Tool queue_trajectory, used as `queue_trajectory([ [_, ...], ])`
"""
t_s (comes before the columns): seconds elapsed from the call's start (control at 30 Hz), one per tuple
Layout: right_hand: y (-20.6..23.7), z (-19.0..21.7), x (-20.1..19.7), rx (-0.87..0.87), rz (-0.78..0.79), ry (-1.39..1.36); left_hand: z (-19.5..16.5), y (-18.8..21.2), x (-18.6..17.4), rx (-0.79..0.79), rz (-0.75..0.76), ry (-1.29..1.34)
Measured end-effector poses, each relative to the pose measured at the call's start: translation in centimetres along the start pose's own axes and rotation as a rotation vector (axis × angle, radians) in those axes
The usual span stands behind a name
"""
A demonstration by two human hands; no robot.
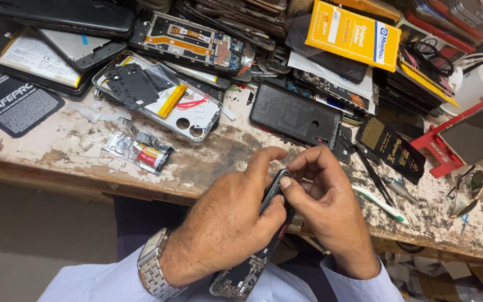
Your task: The person works on a disassembled smartphone at a cluttered repair bench, holding the phone chassis and fitting small internal components and connectors into the top of the device by hand. They briefly reach across the bench to move items aside, then continue pressing parts into place on the phone.
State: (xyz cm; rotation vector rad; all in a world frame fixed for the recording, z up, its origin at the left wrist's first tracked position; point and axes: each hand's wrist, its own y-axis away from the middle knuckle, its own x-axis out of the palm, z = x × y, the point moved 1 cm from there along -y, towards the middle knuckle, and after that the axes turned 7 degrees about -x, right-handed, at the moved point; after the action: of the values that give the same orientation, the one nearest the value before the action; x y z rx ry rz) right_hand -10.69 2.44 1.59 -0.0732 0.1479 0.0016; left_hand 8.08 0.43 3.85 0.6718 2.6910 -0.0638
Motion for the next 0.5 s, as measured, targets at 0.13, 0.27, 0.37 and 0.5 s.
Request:
queue_trajectory([
  [0.13, -0.1, 0.0, 0.0, -0.024, -0.015, -0.046, 0.2, 0.1, 0.0, 0.096, -0.063, 0.066],
  [0.27, -0.3, 0.4, -0.3, -0.049, -0.027, -0.028, 0.5, -0.1, -0.1, -0.028, -0.028, 0.114],
  [0.37, -0.6, 0.5, -0.6, -0.048, -0.027, 0.001, 0.6, -0.7, -0.2, -0.078, 0.03, 0.256],
  [0.5, -1.2, 0.4, -1.3, -0.066, 0.012, -0.069, 1.0, -1.7, 0.5, -0.153, 0.093, 0.46],
])
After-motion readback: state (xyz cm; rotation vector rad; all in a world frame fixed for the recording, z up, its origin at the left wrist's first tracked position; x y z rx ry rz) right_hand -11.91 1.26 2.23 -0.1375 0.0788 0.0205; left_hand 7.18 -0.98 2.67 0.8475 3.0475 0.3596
